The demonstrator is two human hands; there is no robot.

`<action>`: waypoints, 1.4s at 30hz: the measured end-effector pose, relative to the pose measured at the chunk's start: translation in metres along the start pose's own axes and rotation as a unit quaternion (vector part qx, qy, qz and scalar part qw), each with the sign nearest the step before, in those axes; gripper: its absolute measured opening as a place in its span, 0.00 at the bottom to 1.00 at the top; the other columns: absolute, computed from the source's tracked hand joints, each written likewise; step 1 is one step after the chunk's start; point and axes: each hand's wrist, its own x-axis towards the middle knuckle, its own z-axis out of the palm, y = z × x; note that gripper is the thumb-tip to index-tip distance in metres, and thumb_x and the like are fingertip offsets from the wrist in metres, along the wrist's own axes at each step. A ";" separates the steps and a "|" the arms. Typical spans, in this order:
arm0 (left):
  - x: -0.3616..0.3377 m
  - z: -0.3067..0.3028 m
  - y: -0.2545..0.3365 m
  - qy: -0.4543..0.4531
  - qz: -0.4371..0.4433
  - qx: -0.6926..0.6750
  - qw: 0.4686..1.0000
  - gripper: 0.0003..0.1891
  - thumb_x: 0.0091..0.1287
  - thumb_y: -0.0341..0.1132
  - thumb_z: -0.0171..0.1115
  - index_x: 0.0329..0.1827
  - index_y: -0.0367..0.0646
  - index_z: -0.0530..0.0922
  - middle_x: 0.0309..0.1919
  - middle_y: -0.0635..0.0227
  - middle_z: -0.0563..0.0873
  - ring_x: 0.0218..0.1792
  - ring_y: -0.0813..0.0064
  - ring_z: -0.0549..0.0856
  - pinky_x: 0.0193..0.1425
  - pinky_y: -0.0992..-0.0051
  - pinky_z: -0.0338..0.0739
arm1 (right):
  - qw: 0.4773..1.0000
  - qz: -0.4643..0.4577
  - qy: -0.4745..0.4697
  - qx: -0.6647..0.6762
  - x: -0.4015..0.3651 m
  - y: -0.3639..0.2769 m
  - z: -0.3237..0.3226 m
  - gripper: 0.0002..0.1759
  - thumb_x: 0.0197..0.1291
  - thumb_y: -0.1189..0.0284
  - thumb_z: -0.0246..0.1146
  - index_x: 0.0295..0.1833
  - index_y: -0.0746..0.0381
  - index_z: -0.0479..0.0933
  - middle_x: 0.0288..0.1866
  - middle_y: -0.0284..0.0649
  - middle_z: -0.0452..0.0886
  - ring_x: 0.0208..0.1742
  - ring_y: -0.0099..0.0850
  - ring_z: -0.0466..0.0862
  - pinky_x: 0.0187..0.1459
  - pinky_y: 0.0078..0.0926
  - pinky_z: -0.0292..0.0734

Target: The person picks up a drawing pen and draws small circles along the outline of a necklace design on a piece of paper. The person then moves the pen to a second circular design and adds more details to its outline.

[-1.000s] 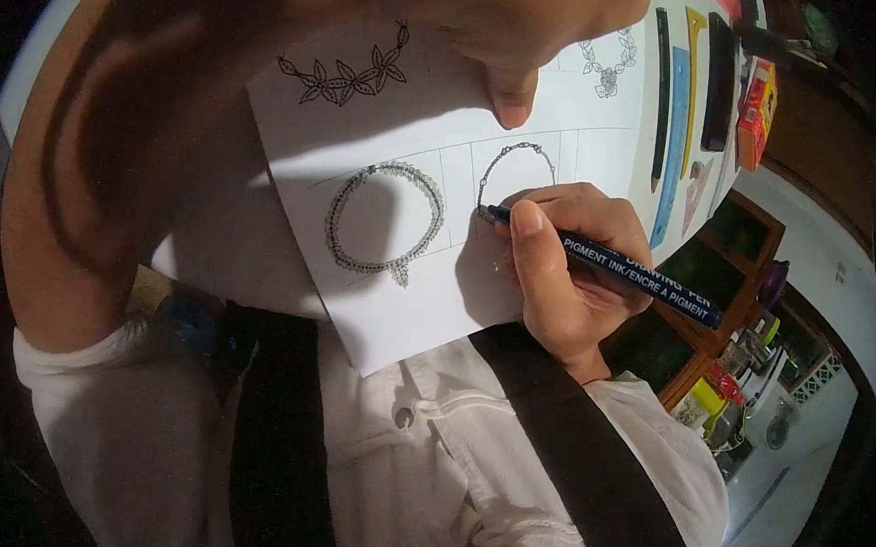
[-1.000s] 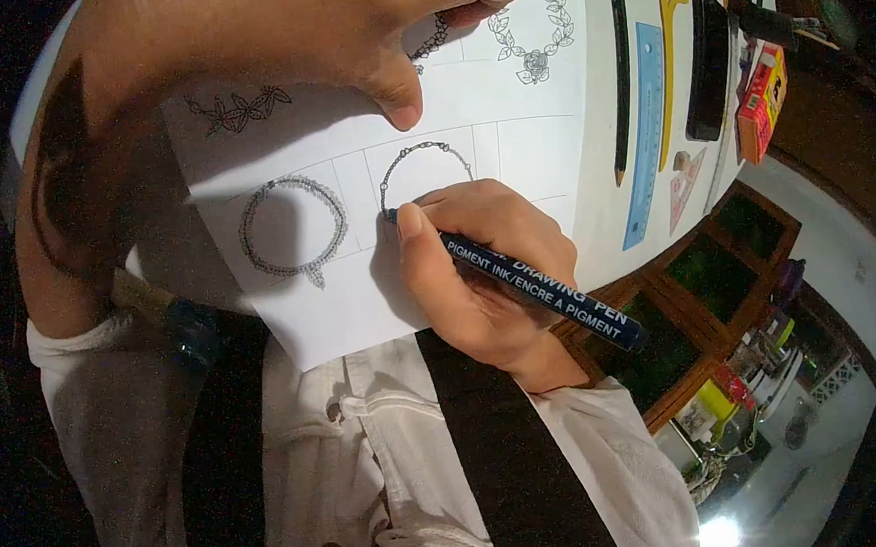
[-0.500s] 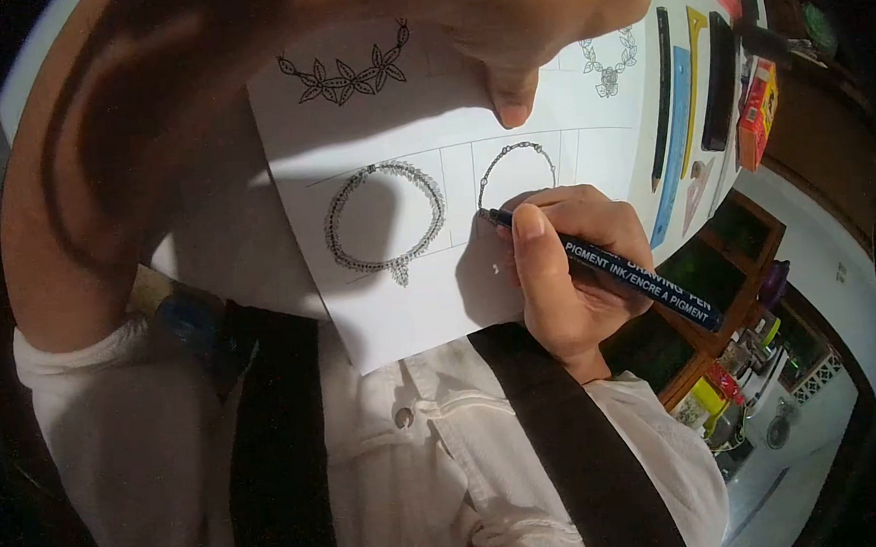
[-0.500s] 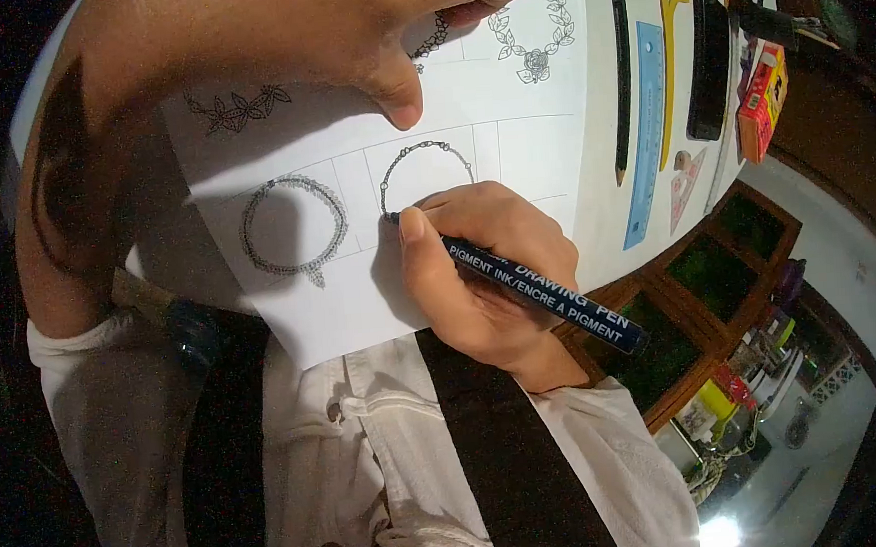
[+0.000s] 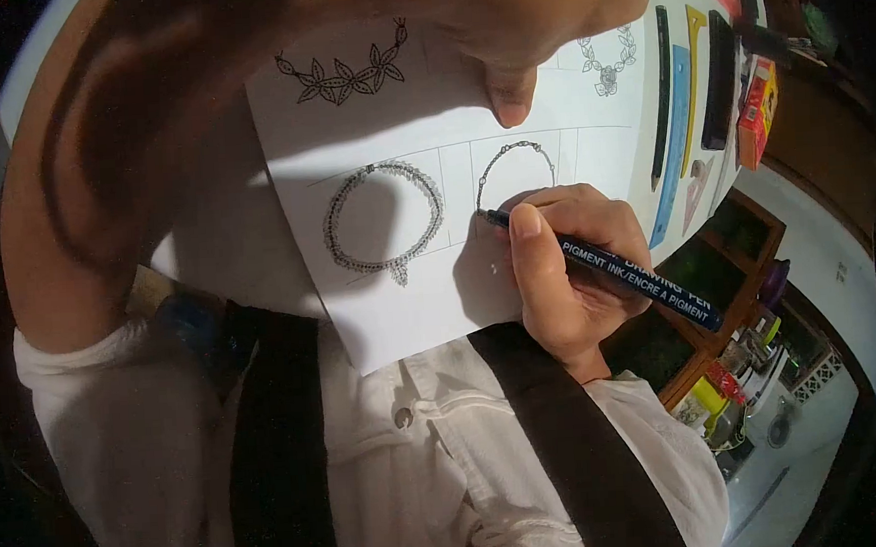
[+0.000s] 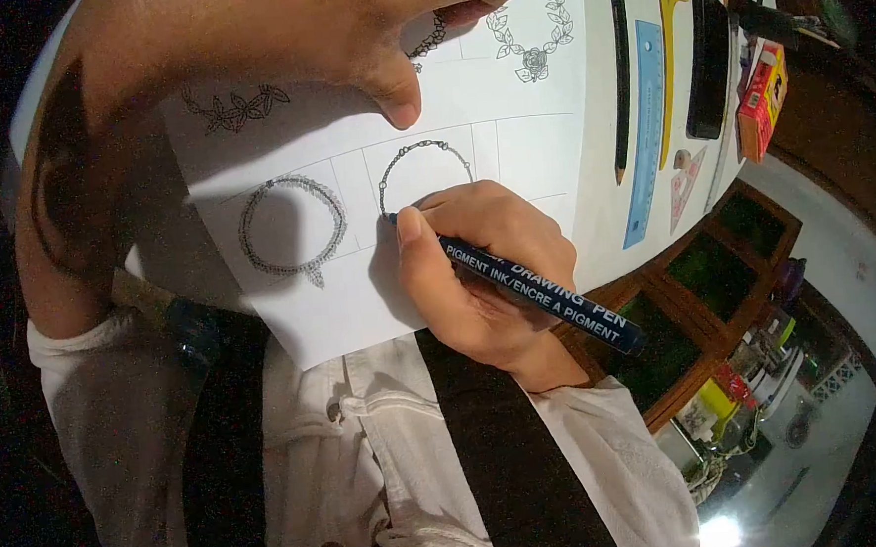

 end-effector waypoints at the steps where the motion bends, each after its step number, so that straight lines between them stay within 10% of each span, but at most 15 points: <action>1: 0.000 0.002 -0.003 0.010 0.013 -0.001 1.000 0.19 0.58 0.46 0.77 0.47 0.46 0.86 0.41 0.66 0.88 0.46 0.65 0.86 0.48 0.63 0.80 | 1.000 -0.012 -0.002 -0.007 0.001 0.001 0.000 0.06 0.62 0.80 0.71 0.36 0.66 0.80 0.29 0.43 0.85 0.25 0.26 0.82 0.27 0.24 0.75; 8: 0.001 -0.003 0.000 0.004 0.147 -0.040 0.988 0.17 0.59 0.45 0.76 0.46 0.45 0.85 0.42 0.64 0.88 0.47 0.63 0.86 0.48 0.61 0.80 | 1.000 -0.016 -0.015 -0.013 0.002 0.000 -0.001 0.06 0.62 0.80 0.72 0.37 0.66 0.80 0.30 0.44 0.85 0.25 0.27 0.82 0.29 0.24 0.76; 10: 0.009 -0.015 0.068 -0.103 -0.144 0.216 0.960 0.18 0.59 0.45 0.76 0.47 0.45 0.85 0.42 0.63 0.88 0.47 0.63 0.86 0.48 0.62 0.80 | 1.000 -0.009 -0.001 0.018 0.000 0.002 -0.002 0.06 0.61 0.81 0.72 0.37 0.66 0.80 0.30 0.44 0.85 0.26 0.28 0.83 0.29 0.24 0.76; 13: 0.028 -0.025 0.107 -0.192 -0.207 0.295 0.913 0.18 0.59 0.44 0.75 0.47 0.44 0.84 0.41 0.62 0.88 0.46 0.61 0.86 0.47 0.61 0.80 | 0.999 0.000 0.008 0.036 -0.002 0.001 -0.003 0.06 0.60 0.82 0.71 0.37 0.66 0.80 0.30 0.45 0.85 0.26 0.29 0.83 0.29 0.25 0.76; 42: 0.019 -0.033 0.089 -0.223 -0.101 0.176 0.954 0.17 0.63 0.42 0.73 0.46 0.39 0.82 0.39 0.60 0.86 0.42 0.59 0.87 0.46 0.59 0.81 | 1.000 0.001 0.005 0.001 -0.006 -0.002 -0.001 0.04 0.63 0.80 0.70 0.38 0.66 0.81 0.31 0.42 0.86 0.26 0.24 0.82 0.28 0.22 0.75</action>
